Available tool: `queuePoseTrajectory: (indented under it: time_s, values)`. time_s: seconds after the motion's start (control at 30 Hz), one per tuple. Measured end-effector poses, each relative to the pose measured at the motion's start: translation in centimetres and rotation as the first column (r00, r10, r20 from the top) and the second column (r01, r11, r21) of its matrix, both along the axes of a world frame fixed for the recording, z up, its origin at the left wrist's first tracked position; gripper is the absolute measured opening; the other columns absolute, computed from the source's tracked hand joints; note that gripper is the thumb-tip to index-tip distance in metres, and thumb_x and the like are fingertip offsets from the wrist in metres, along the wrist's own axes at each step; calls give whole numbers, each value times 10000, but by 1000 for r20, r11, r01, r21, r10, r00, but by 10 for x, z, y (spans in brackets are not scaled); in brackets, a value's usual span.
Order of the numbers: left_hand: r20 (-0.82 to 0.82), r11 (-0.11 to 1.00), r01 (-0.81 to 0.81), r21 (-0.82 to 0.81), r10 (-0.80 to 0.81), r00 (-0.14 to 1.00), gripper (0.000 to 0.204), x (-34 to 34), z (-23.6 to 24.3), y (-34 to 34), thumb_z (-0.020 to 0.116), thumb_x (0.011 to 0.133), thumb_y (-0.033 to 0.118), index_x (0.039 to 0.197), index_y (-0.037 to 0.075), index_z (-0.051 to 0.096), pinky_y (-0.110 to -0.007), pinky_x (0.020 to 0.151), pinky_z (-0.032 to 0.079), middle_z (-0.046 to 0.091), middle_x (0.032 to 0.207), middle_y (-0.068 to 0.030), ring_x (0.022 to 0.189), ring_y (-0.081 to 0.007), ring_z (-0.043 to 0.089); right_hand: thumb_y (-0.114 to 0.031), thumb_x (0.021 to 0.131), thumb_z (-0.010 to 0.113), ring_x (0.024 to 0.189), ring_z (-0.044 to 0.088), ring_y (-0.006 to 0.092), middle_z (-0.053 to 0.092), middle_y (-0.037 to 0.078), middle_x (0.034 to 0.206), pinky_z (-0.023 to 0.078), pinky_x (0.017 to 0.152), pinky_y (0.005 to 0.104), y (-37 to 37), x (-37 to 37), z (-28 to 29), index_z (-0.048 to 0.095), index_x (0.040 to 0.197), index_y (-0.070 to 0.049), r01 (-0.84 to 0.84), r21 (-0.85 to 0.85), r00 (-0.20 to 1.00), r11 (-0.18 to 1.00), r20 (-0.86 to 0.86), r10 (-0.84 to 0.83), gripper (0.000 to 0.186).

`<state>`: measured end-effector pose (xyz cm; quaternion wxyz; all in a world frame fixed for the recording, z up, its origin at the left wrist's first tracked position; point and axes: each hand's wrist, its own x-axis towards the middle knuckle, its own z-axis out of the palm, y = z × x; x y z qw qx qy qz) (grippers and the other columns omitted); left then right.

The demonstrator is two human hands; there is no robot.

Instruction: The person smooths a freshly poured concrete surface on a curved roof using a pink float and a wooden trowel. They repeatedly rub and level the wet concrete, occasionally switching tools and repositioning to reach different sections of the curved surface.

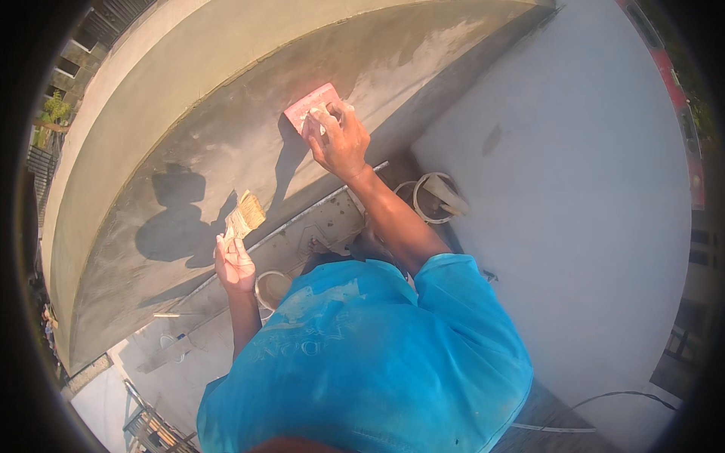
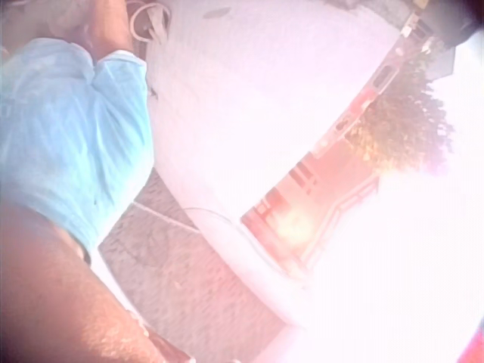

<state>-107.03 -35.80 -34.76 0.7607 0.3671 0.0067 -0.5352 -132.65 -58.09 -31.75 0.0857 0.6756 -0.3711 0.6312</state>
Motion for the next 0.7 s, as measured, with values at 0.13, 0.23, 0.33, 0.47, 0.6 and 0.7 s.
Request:
queuePoseTrajectory:
  time_s: [0.13, 0.23, 0.33, 0.47, 0.6, 0.7]
  values:
    - [-39, 1000, 9, 5, -9, 999, 173, 11, -15, 4, 591, 1000, 143, 1110, 12, 621, -304, 1032, 509, 661, 1198, -105, 1184, -183, 600, -18, 843, 666, 1009, 485, 180, 438, 132, 1179, 470, 619, 258, -30, -12, 91, 529, 1241, -29, 95, -237, 987, 967, 152, -59, 421]
    - [-21, 998, 45, -50, -46, 999, 190, 10, -16, 1, 591, 998, 140, 1139, 14, 612, -308, 1037, 507, 648, 1233, -111, 1199, -200, 592, -34, 889, 648, 965, 476, 175, 425, 116, 1121, 443, 582, 250, -64, 2, 121, 563, 1209, -53, 76, -307, 965, 949, 263, 8, 331]
    - [-36, 995, 53, -90, -56, 998, 202, 13, -24, -1, 584, 1001, 141, 1155, 12, 608, -315, 1047, 502, 641, 1250, -119, 1217, -212, 581, -65, 885, 690, 843, 542, 180, 454, 126, 1123, 467, 552, 268, -56, 6, 60, 593, 1128, -98, 102, -215, 987, 971, 144, -71, 263]
    - [-12, 992, 43, -120, -44, 999, 209, 15, -39, 6, 558, 1012, 151, 1148, 9, 626, -351, 1082, 469, 649, 1254, -146, 1241, -229, 578, -66, 839, 736, 896, 598, 222, 495, 135, 1120, 540, 648, 356, -13, -11, -18, 574, 1139, -103, 47, 135, 997, 990, -64, -39, 343]
    - [-22, 996, 30, -87, -32, 999, 220, 12, -38, 11, 549, 1016, 157, 1158, 10, 632, -360, 1093, 457, 644, 1270, -146, 1252, -227, 570, -90, 892, 682, 1023, 493, 173, 435, 127, 1188, 468, 621, 282, -37, -15, 84, 525, 1224, -42, 22, -136, 968, 990, 251, 13, 371]
    - [-8, 993, 34, -110, -35, 999, 220, 18, -48, 12, 553, 1013, 155, 1164, 18, 633, -351, 1085, 463, 646, 1263, -140, 1252, -221, 568, -36, 916, 628, 1010, 454, 178, 413, 121, 1154, 431, 646, 252, -55, 11, 128, 551, 1190, -32, 77, -146, 960, 986, 277, -34, 284]
